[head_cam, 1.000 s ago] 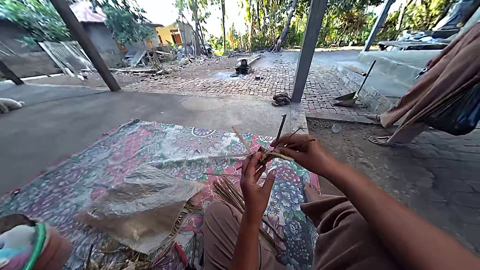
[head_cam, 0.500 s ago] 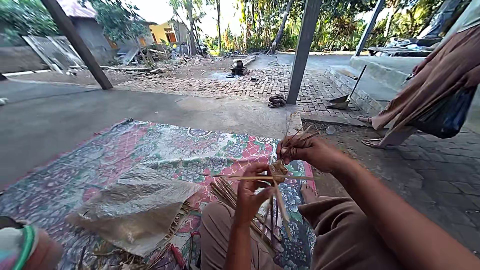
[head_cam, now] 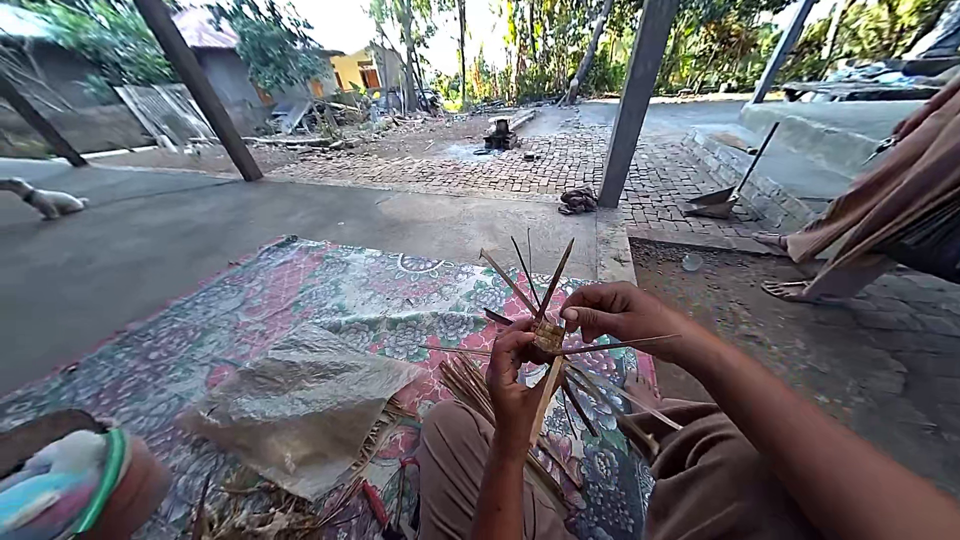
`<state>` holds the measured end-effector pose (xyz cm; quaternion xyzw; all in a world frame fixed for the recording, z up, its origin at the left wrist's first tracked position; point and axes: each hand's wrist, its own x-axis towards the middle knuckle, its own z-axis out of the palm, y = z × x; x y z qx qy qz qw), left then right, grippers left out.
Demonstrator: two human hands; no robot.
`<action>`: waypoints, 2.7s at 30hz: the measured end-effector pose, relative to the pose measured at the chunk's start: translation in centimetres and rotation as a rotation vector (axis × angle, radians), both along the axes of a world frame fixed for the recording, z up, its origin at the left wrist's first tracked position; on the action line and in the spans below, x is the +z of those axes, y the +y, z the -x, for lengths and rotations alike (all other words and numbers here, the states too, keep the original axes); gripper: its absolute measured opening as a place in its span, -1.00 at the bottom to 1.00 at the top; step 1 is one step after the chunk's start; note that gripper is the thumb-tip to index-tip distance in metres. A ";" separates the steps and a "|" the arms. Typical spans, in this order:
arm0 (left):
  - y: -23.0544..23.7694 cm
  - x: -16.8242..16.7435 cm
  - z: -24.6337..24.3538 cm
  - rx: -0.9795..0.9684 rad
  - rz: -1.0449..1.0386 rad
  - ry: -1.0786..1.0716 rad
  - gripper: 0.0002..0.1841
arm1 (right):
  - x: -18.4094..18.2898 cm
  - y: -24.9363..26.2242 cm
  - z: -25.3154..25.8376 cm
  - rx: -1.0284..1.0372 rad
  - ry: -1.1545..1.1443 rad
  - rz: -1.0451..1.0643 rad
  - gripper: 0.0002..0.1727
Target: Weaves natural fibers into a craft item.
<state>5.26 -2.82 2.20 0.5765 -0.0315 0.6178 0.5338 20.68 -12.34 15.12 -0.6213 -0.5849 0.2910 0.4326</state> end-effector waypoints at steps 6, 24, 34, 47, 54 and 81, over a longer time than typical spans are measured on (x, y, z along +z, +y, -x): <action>0.2 -0.1 -0.1 0.213 -0.155 0.118 -0.57 | -0.2 0.4 1.8 0.007 -0.142 0.102 -0.86; 0.7 -0.9 1.1 -0.270 0.220 -0.004 -0.50 | -1.8 1.5 4.0 0.097 -0.538 -0.172 -0.72; 2.9 -2.3 1.3 0.276 -0.037 0.111 -0.69 | -3.2 3.8 8.7 0.005 -0.396 0.123 -0.79; 0.1 1.5 -0.1 -0.286 0.466 -0.141 -0.49 | 0.9 -0.5 4.7 -0.018 0.014 0.044 -0.86; -0.7 1.2 -1.1 -0.359 0.469 -0.257 -0.58 | -2.0 -0.3 3.6 0.090 -0.253 0.159 -0.72; -1.4 2.1 -1.2 -0.224 0.624 -0.285 -0.59 | -2.6 0.2 4.4 0.113 -0.053 0.289 -0.79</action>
